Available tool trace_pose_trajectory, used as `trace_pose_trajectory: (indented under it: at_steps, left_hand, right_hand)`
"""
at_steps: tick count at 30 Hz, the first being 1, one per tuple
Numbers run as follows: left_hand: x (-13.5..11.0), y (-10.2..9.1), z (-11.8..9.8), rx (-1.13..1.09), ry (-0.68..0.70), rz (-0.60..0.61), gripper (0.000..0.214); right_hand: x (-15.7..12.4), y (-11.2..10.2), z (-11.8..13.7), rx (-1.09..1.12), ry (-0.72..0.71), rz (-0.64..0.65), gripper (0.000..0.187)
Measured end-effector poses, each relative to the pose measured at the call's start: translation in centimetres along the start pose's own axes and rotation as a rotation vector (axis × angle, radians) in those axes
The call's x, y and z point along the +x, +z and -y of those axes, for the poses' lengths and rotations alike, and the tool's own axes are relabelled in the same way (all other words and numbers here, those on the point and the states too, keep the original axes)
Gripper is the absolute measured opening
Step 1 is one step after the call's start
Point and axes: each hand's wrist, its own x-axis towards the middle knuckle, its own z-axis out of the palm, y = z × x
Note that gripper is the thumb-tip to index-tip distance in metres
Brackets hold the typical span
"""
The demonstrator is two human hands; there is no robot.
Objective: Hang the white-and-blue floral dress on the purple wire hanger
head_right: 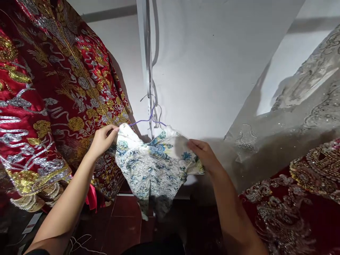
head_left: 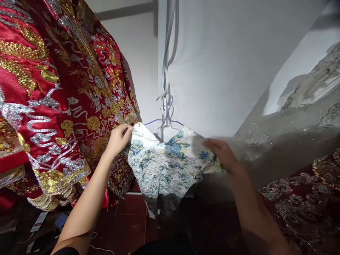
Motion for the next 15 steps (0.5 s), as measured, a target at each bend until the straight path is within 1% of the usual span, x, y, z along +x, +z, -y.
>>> trace_pose_trajectory:
  at_steps: [1, 2, 4, 6, 7, 8, 9, 10, 11, 12, 13, 14, 15]
  left_hand:
    - [0.3, 0.1, -0.3, -0.001, 0.021, -0.038, 0.031]
    - [0.7, 0.2, -0.7, -0.002, 0.045, -0.089, 0.029]
    - [1.4, 0.4, -2.0, -0.011, 0.095, -0.233, 0.026]
    - [1.5, 0.4, -3.5, -0.039, 0.135, -0.380, 0.024]
    - [1.2, 0.5, -4.3, -0.073, 0.149, -0.413, 0.022]
    - [0.7, 0.6, -5.0, -0.130, 0.153, -0.396, 0.021]
    - [0.1, 0.8, -5.8, -0.215, 0.147, -0.316, 0.022]
    - [-0.8, 1.1, -6.4, -0.327, 0.127, -0.174, 0.025]
    - [-1.7, 1.5, -7.1, -0.457, 0.095, 0.007, 0.028]
    - [-2.8, 2.0, -7.6, -0.591, 0.048, 0.189, 0.033]
    - [-3.9, 2.6, -8.0, -0.716, -0.013, 0.339, 0.037]
    - [-5.0, 3.3, -8.4, -0.827, -0.088, 0.448, 0.040]
    - [-6.1, 3.8, -8.6, -0.930, -0.174, 0.518, 0.041]
  right_hand:
    - [-0.4, -0.3, 0.4, -0.031, -0.017, -0.003, 0.049]
    - [-0.7, -0.6, 0.9, -0.065, -0.045, -0.037, 0.044]
    - [-1.5, -1.1, 2.0, -0.084, -0.080, -0.162, 0.037]
    - [-2.6, -1.6, 2.9, -0.051, -0.062, -0.278, 0.032]
    - [-3.3, -1.7, 3.2, -0.040, -0.046, -0.322, 0.030]
    - [-4.3, -1.6, 3.5, -0.042, -0.034, -0.357, 0.029]
    - [-5.4, -1.4, 3.7, -0.057, -0.034, -0.385, 0.029]
    - [-6.6, -0.9, 4.0, -0.082, -0.043, -0.396, 0.029]
    - [-7.8, -0.2, 4.4, -0.114, -0.054, -0.363, 0.028]
    - [-9.0, 0.7, 4.7, -0.144, -0.067, -0.284, 0.028]
    - [-10.1, 1.7, 5.1, -0.174, -0.077, -0.141, 0.026]
    - [-11.1, 2.7, 5.5, -0.210, -0.088, 0.010, 0.026]
    - [-11.8, 3.7, 5.7, -0.251, -0.101, 0.101, 0.025]
